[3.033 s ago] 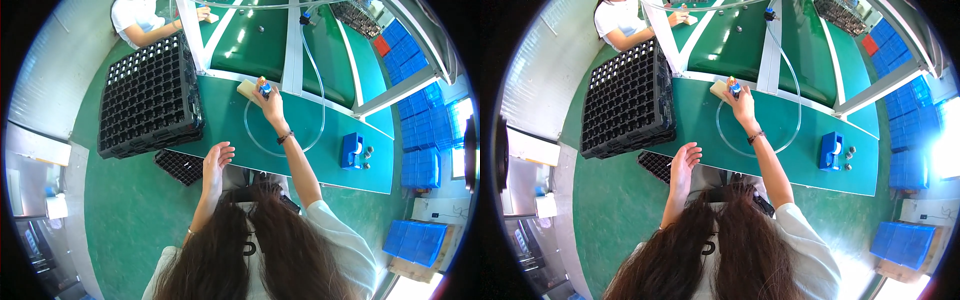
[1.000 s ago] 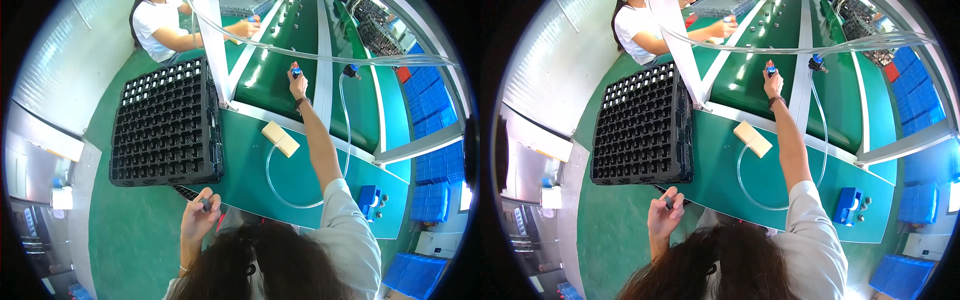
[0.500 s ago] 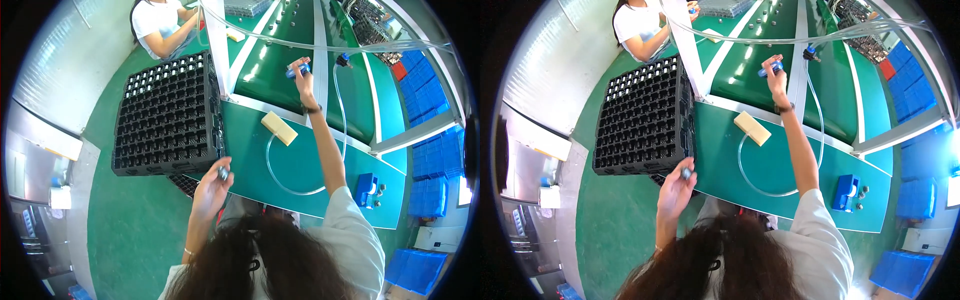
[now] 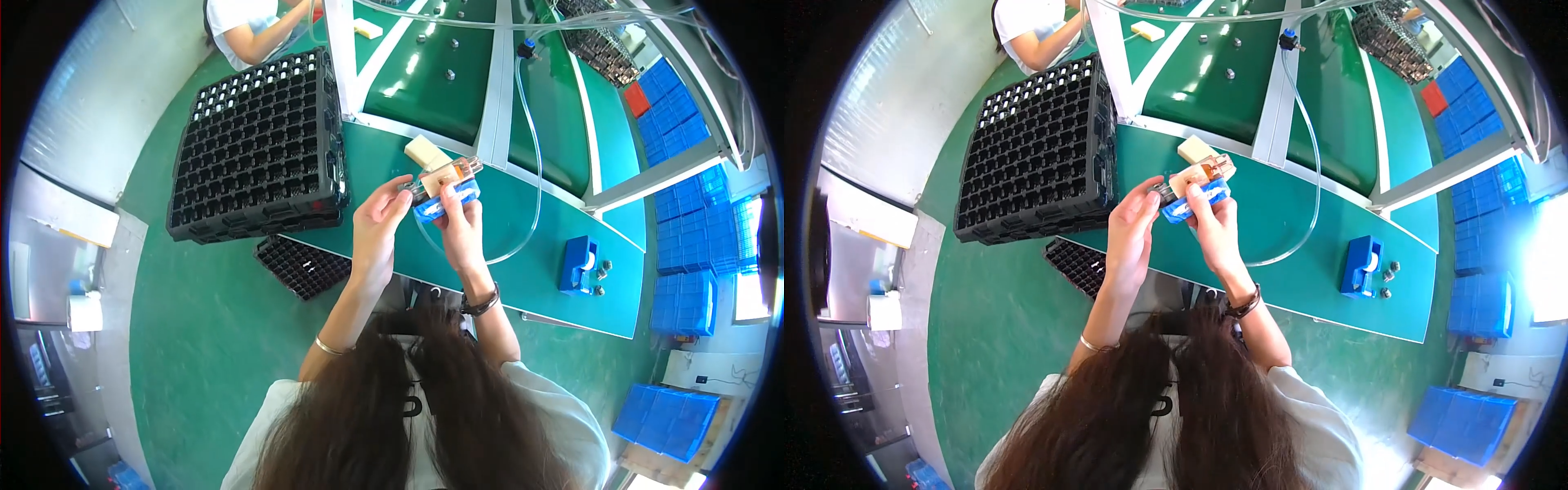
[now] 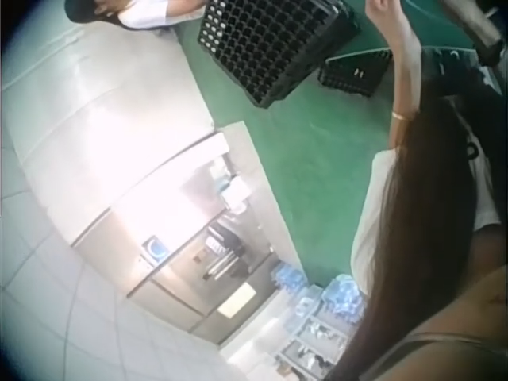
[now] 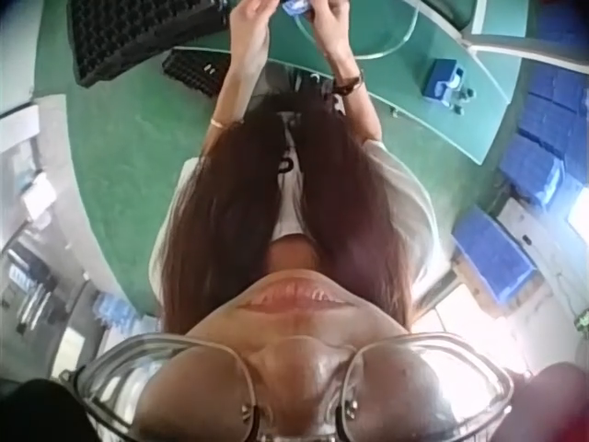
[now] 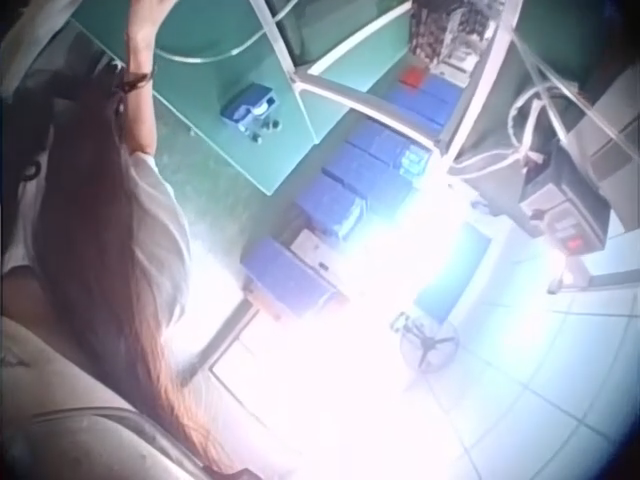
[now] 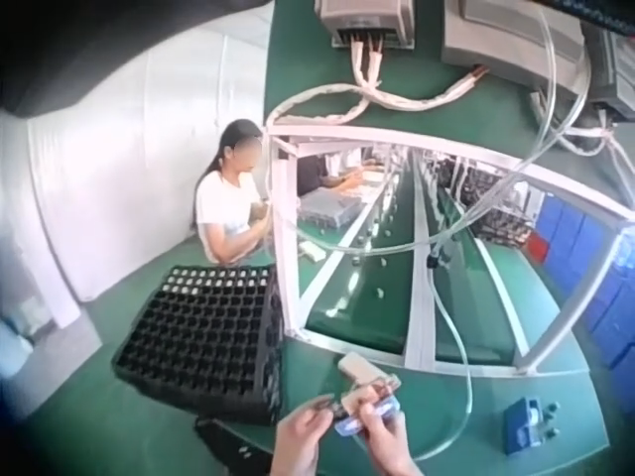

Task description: The person assembles small electronic components by hand, taking them from trays and blue bins and fitting them into a plastic housing.

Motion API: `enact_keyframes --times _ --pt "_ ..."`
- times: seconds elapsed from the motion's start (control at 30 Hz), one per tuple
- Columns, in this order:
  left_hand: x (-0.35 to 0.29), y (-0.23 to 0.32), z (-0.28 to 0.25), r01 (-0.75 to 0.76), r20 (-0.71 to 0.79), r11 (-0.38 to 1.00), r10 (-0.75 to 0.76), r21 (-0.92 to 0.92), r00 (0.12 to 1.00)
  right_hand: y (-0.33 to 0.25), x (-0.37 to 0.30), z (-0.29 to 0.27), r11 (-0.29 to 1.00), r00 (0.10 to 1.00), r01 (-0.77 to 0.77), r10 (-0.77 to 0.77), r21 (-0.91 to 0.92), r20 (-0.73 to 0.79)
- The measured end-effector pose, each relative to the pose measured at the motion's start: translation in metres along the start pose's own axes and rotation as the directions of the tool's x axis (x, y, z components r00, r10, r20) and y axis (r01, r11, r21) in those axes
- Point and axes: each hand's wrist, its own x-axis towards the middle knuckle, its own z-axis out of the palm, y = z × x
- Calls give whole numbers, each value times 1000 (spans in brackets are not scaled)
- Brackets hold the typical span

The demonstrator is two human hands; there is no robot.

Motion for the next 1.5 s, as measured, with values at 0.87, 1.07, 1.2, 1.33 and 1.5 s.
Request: enact_keyframes --times 0.87,1.07,1.2,1.33,1.5 --pt "14 27 -46 -162 -26 930 181 331 983 35 63 -52 933 980 118 -166 -341 -114" --pt "62 88 -116 -202 -191 799 366 566 911 91 120 -89 665 954 96 -275 -741 -123" --pt "121 117 -181 -288 -32 370 661 883 750 89 117 -86 551 944 116 -321 -826 -81" --pt "187 148 -247 -57 29 14 726 998 687 87 117 -78 548 941 129 -330 -826 -72" --pt "249 164 -295 205 -79 -148 593 968 801 90 118 -74 561 952 82 -288 -824 -102"
